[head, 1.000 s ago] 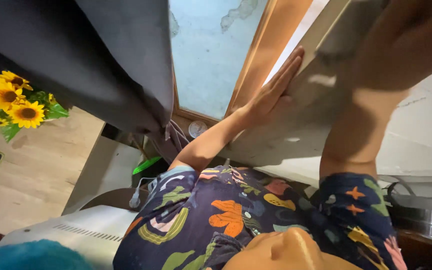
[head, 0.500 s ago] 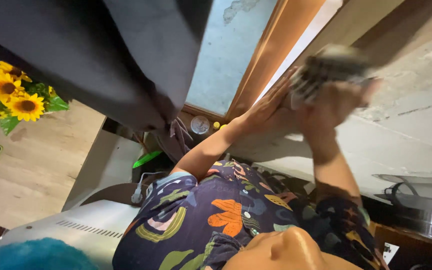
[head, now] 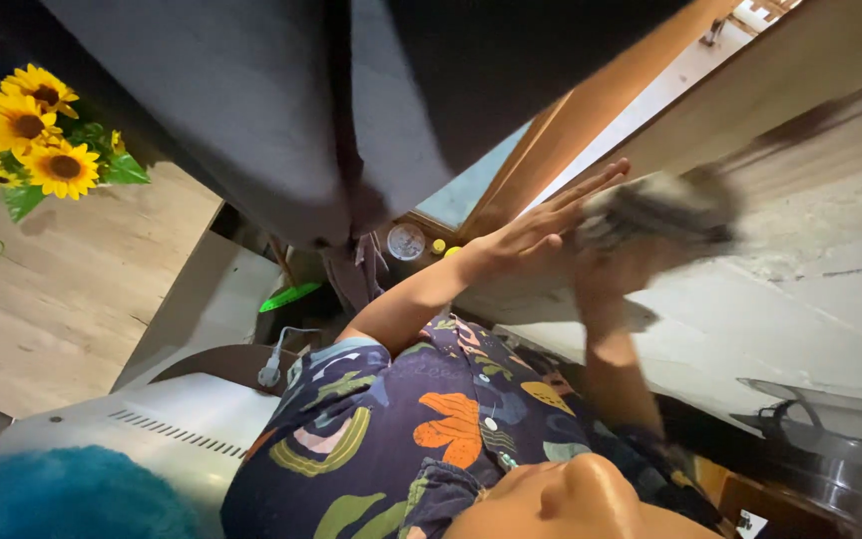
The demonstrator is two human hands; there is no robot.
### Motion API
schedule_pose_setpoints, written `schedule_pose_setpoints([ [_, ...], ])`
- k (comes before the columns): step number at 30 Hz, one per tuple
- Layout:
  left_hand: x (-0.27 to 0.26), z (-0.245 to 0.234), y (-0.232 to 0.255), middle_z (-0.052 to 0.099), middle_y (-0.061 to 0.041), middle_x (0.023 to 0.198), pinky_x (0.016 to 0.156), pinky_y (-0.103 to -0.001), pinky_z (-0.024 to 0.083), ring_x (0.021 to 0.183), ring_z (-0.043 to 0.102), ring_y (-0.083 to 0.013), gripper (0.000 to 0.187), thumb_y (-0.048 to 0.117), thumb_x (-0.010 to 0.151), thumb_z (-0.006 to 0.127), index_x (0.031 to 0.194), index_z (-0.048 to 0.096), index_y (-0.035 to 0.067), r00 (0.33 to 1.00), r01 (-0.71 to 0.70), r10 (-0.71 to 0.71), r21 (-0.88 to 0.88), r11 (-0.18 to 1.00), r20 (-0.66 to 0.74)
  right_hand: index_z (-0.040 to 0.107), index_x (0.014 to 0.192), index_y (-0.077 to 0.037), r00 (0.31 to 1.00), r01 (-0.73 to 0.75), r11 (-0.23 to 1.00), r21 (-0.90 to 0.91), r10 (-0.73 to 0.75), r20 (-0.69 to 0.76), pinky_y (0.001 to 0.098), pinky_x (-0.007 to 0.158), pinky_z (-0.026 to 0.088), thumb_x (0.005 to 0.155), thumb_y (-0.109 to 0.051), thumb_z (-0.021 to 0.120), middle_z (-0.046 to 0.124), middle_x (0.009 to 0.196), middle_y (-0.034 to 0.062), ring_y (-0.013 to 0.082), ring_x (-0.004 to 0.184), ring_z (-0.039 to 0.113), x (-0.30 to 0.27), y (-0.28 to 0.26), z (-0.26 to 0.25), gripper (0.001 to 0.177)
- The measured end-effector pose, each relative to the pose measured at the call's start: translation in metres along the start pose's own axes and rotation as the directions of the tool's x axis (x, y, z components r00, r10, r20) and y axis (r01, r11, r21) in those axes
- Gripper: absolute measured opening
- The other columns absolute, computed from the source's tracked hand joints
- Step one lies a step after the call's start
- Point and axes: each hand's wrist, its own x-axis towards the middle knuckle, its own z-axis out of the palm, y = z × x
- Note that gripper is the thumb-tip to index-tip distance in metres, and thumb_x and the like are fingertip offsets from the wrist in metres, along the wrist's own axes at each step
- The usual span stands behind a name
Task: The person wipes a wooden cabinet, a desk with a keyboard and monitor, a small round table, and a window frame using a cloth. They move around the room to reach each surface and continue wiping until the end of the clip.
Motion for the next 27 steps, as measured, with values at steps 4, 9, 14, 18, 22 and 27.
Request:
schedule_pose_setpoints([
  [4,-0.010,-0.002,0.010,0.021,-0.018,0.172,0.129,-0.054,0.020,0.160,0.016,-0.0356,0.085,0.067,0.105,0.026,0.164,0.031,0.006,0.998,-0.038,0.038,0.006,0.999,-0.055,0.079,0.108,-0.001,0.961,0.270,0.962,0.050,-0.265,-0.082,0.0446,0.095,0.058,0.083,-0.033,0.090,0.067,0.119,0.0120,0.0308,0.107,0.069,0.015,-0.045,-0.016,0.042],
  [9,-0.013,0.002,0.020,0.020,-0.016,0.172,0.131,-0.051,0.017,0.161,0.014,-0.0326,0.096,0.075,0.101,0.024,0.165,0.027,0.003,0.997,0.074,-0.073,0.027,0.997,-0.032,0.042,0.153,0.001,0.919,0.249,0.963,-0.106,-0.270,-0.289,0.0603,0.122,0.024,0.108,-0.033,0.054,0.035,0.157,0.0229,0.0377,0.148,0.031,0.011,0.049,0.019,0.057],
  [14,-0.015,0.003,0.018,0.019,-0.015,0.173,0.132,-0.050,0.015,0.161,0.012,-0.0319,0.103,0.081,0.097,0.023,0.165,0.027,0.004,0.992,0.118,-0.117,0.017,0.993,-0.044,0.024,0.159,0.006,0.921,0.104,0.995,-0.004,-0.098,-0.378,0.0582,0.130,0.008,0.102,-0.031,0.072,0.024,0.164,0.0279,0.0427,0.158,0.010,-0.004,0.077,0.043,0.084],
  [18,-0.028,0.004,-0.003,0.023,-0.018,0.170,0.130,-0.053,0.015,0.159,0.015,-0.0362,0.105,0.081,0.096,0.021,0.162,0.031,0.000,0.992,0.118,-0.118,0.010,0.993,-0.037,0.039,0.148,0.006,0.890,-0.404,0.718,-0.567,0.451,-0.064,0.0548,0.121,0.022,0.102,-0.023,0.052,0.040,0.154,0.0205,0.0368,0.143,0.039,-0.129,0.155,0.125,0.056],
  [22,-0.054,-0.005,-0.047,0.057,-0.023,0.143,0.120,-0.060,0.024,0.139,0.048,-0.0399,0.076,0.058,0.105,0.030,0.137,0.062,-0.004,0.995,-0.101,0.102,0.112,0.989,0.002,0.071,0.129,-0.011,0.948,0.314,0.828,-0.464,-0.300,0.107,0.0585,0.093,0.047,0.098,-0.038,0.064,0.066,0.127,0.0100,0.0364,0.116,0.063,-0.151,0.085,0.140,0.041],
  [27,-0.054,0.005,-0.008,0.033,-0.011,0.168,0.125,-0.046,0.023,0.154,0.028,-0.0276,0.070,0.059,0.110,0.026,0.161,0.039,0.013,0.996,0.021,-0.021,0.004,1.000,-0.091,0.069,0.108,-0.017,0.890,0.451,0.864,-0.225,-0.416,0.188,0.0431,0.079,0.050,0.099,-0.043,0.066,0.062,0.112,0.0001,0.0226,0.096,0.061,-0.134,0.077,0.042,0.027],
])
